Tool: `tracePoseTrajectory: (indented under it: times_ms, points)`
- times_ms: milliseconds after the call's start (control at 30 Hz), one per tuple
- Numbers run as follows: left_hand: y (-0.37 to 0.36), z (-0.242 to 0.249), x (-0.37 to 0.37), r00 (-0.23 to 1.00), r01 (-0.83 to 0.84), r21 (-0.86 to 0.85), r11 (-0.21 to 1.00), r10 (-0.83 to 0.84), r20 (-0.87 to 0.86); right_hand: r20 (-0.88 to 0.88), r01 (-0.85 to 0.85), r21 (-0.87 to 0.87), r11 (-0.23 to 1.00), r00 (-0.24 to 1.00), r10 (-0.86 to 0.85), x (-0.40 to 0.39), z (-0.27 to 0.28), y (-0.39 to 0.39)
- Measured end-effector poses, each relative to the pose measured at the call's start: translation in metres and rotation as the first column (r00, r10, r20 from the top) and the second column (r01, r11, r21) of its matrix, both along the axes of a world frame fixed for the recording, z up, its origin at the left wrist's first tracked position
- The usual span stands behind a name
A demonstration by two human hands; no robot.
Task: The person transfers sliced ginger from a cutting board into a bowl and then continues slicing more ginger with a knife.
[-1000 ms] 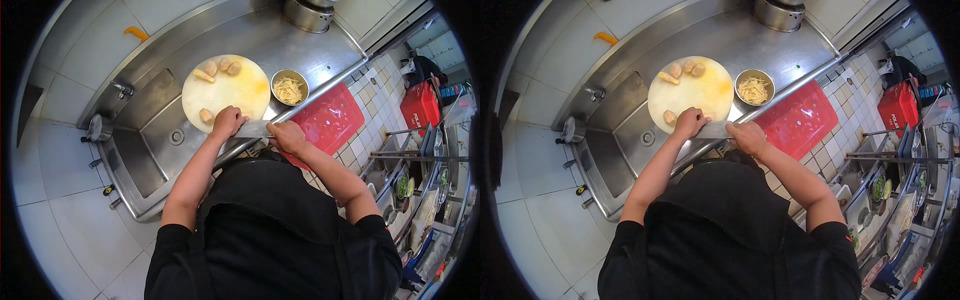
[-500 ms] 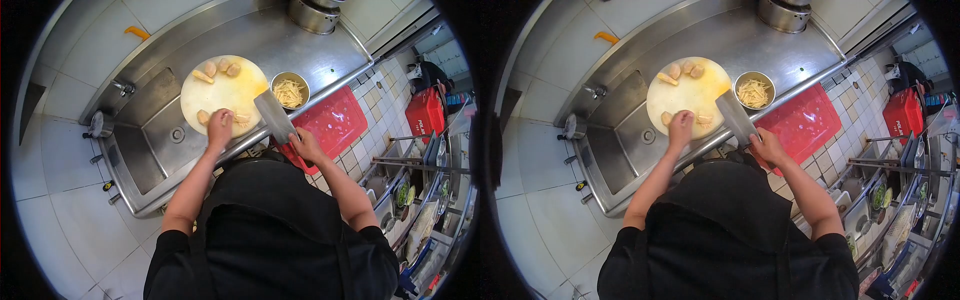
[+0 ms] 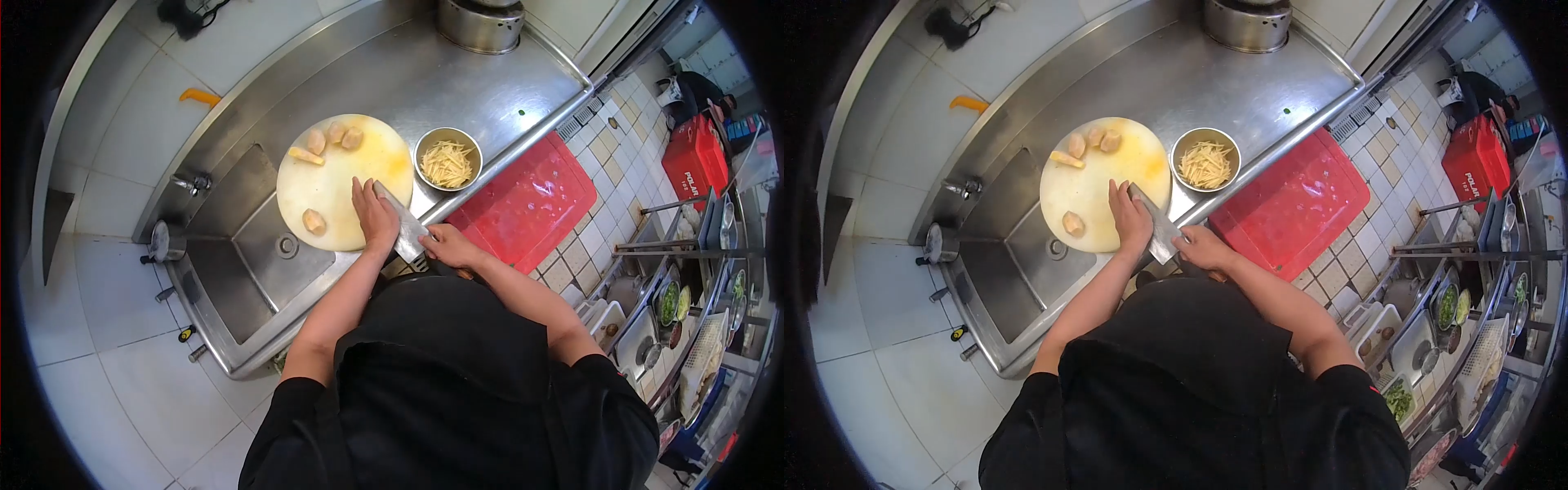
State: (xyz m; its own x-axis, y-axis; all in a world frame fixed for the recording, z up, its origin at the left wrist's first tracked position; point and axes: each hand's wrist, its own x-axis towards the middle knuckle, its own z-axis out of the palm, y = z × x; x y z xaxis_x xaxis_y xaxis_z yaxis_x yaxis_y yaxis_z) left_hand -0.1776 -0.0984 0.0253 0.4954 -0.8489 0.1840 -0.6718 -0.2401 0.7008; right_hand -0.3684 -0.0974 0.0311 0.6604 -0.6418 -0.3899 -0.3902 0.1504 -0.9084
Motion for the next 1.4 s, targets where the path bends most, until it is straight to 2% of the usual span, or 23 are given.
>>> tracePoseTrajectory:
  times_ms: [100, 167, 233, 333, 400, 433, 500, 567, 633, 667, 700, 733, 800, 867, 900, 933, 1000, 1067, 1100, 1200, 1233, 1333, 1400]
  points:
    - [-0.024, 0.025, -0.027, 0.988, 0.152, -0.143, 0.978, -0.156, -0.014, -0.007, 0.090, -0.047, 0.995, 0.996, -0.091, -0.024, 0.052, -0.003]
    - [-0.051, 0.034, -0.049, 0.968, 0.248, -0.224, 0.943, -0.252, 0.009, -0.042, 0.273, 0.072, 0.959, 0.962, -0.271, -0.044, 0.086, -0.006]
    - [-0.086, 0.034, -0.063, 0.957, 0.281, -0.275, 0.920, -0.289, 0.012, -0.042, 0.343, 0.016, 0.939, 0.939, -0.342, -0.067, 0.101, -0.010]
    - [-0.135, 0.032, -0.068, 0.924, 0.343, -0.196, 0.919, -0.368, -0.104, -0.078, 0.460, -0.069, 0.885, 0.882, -0.464, -0.101, 0.122, -0.011]
    - [-0.152, 0.041, -0.059, 0.843, 0.477, 0.195, 0.857, -0.383, -0.377, -0.117, 0.511, -0.101, 0.854, 0.846, -0.520, -0.119, 0.126, -0.011]
    - [-0.154, 0.045, -0.057, 0.840, 0.483, 0.197, 0.853, -0.389, -0.378, -0.081, 0.553, -0.092, 0.828, 0.824, -0.560, -0.127, 0.124, -0.009]
    - [-0.157, 0.050, -0.049, 0.882, 0.380, 0.047, 0.924, -0.347, -0.319, -0.028, 0.617, -0.049, 0.786, 0.785, -0.618, -0.139, 0.119, -0.006]
    - [-0.163, 0.032, -0.024, 0.907, 0.362, -0.180, 0.915, -0.390, -0.158, -0.035, 0.633, -0.020, 0.774, 0.773, -0.634, -0.140, 0.121, 0.001]
    - [-0.149, 0.047, 0.011, 0.874, 0.299, -0.182, 0.937, -0.345, -0.342, -0.042, 0.640, 0.006, 0.769, 0.768, -0.639, -0.139, 0.117, 0.005]
    - [-0.137, 0.054, 0.030, 0.851, 0.267, -0.248, 0.931, -0.348, -0.394, -0.030, 0.633, 0.040, 0.773, 0.774, -0.632, -0.138, 0.111, 0.007]
    - [-0.127, 0.054, 0.055, 0.863, 0.235, -0.268, 0.934, -0.328, -0.384, -0.016, 0.625, 0.071, 0.777, 0.780, -0.625, -0.137, 0.107, 0.008]
    - [-0.109, 0.071, 0.073, 0.905, 0.214, -0.179, 0.960, -0.264, -0.334, -0.022, 0.624, 0.078, 0.778, 0.781, -0.624, -0.135, 0.105, 0.009]
    - [-0.084, 0.087, 0.084, 0.893, 0.162, -0.243, 0.956, -0.247, -0.375, -0.022, 0.561, 0.099, 0.822, 0.827, -0.562, -0.127, 0.102, 0.007]
    - [-0.065, 0.101, 0.076, 0.884, 0.238, -0.179, 0.955, -0.289, -0.367, -0.018, 0.532, 0.102, 0.841, 0.846, -0.533, -0.117, 0.099, 0.006]
    - [-0.063, 0.098, 0.059, 0.862, 0.293, -0.267, 0.918, -0.374, -0.342, -0.009, 0.510, 0.095, 0.855, 0.859, -0.512, -0.111, 0.098, 0.002]
    - [-0.059, 0.102, 0.033, 0.841, 0.328, -0.208, 0.922, -0.385, -0.380, -0.008, 0.493, 0.086, 0.866, 0.870, -0.494, -0.106, 0.098, -0.003]
    - [-0.064, 0.104, -0.018, 0.792, 0.437, -0.234, 0.869, -0.495, -0.358, 0.024, 0.478, 0.073, 0.875, 0.877, -0.481, -0.098, 0.098, -0.008]
    - [-0.077, 0.094, -0.058, 0.791, 0.498, -0.351, 0.793, -0.581, -0.191, 0.024, 0.463, 0.051, 0.885, 0.885, -0.464, -0.094, 0.102, -0.013]
    - [-0.081, 0.096, -0.069, 0.798, 0.533, -0.304, 0.790, -0.588, -0.131, 0.039, 0.480, 0.036, 0.876, 0.876, -0.481, -0.093, 0.107, -0.013]
    - [-0.100, 0.062, -0.082, 0.850, 0.485, -0.375, 0.790, -0.526, -0.008, 0.036, 0.532, 0.001, 0.847, 0.846, -0.532, -0.096, 0.121, -0.014]
    - [-0.103, 0.057, -0.076, 0.842, 0.513, -0.226, 0.828, -0.537, -0.053, 0.012, 0.578, -0.009, 0.816, 0.816, -0.578, -0.099, 0.121, -0.012]
    - [-0.094, 0.041, -0.046, 0.891, 0.434, -0.065, 0.898, -0.439, -0.112, -0.009, 0.626, -0.066, 0.777, 0.779, -0.628, -0.117, 0.114, -0.006]
    - [-0.079, 0.039, -0.016, 0.912, 0.400, -0.053, 0.915, -0.403, -0.072, -0.030, 0.643, -0.062, 0.763, 0.763, -0.646, -0.128, 0.115, 0.000]
